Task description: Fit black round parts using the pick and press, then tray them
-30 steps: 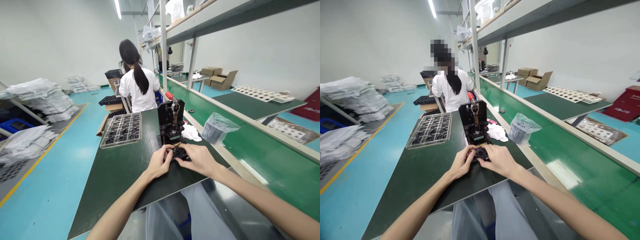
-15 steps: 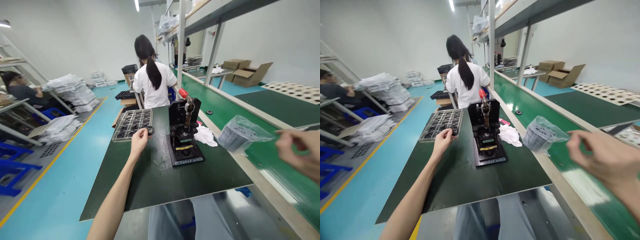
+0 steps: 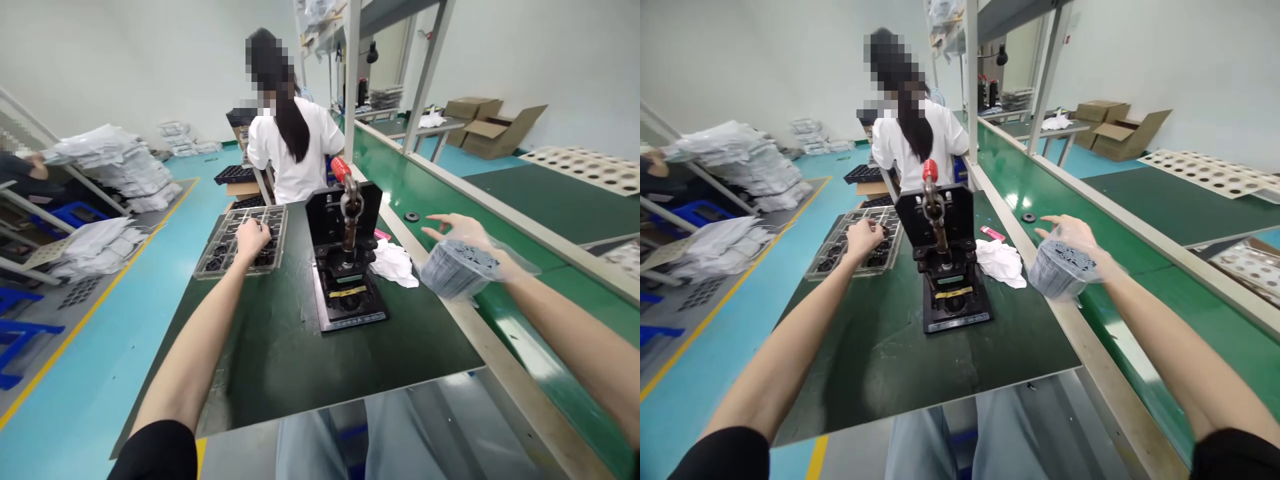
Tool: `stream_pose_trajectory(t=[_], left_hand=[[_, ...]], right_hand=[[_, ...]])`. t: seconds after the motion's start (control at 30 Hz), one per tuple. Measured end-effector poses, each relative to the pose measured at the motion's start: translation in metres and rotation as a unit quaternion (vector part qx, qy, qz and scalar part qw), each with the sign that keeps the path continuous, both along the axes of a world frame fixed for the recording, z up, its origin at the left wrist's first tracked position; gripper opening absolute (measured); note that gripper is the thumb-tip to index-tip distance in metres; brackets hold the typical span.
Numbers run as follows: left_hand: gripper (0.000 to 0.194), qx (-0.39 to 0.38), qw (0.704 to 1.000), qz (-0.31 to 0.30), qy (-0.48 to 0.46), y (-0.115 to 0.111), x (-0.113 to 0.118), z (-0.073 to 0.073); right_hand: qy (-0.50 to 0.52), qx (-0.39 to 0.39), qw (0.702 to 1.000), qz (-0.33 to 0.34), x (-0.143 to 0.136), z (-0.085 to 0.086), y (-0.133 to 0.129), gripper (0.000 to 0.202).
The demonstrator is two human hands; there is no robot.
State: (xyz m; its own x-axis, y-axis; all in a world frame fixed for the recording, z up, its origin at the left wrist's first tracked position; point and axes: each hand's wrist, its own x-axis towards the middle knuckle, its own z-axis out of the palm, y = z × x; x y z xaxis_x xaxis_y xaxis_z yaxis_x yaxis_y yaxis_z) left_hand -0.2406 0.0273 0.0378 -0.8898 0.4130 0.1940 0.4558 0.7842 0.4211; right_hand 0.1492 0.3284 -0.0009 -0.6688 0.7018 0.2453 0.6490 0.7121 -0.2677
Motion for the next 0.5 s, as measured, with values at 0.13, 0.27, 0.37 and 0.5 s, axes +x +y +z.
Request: stream_pose_trajectory(t=[0.13,0.27,0.37,0.5], left_hand=[[0.036,-0.045,0.999,-0.025,0.016,0.001,-0.005,-0.006],[0.042,-0.06,0.995,-0.059,0.051,-0.008,-0.009,-0.018],[0.045,-0.065,0.991,-0.094,0.07,-0.014,-0.01,-0.026],[0.042,-0.058,0.98,-0.162,0.1,-0.025,-0.004,-0.032]], right_hand=[[-0.008,-0.009,1.0,-0.018,-0.026,-0.001,0.009,0.064],[-0.035,-0.024,0.999,-0.021,-0.04,-0.001,0.016,0.063],[-0.047,-0.013,0.999,-0.013,-0.04,-0.001,0.015,0.054],[-0.04,0.022,0.999,0.004,-0.036,-0.005,0.011,0.036]])
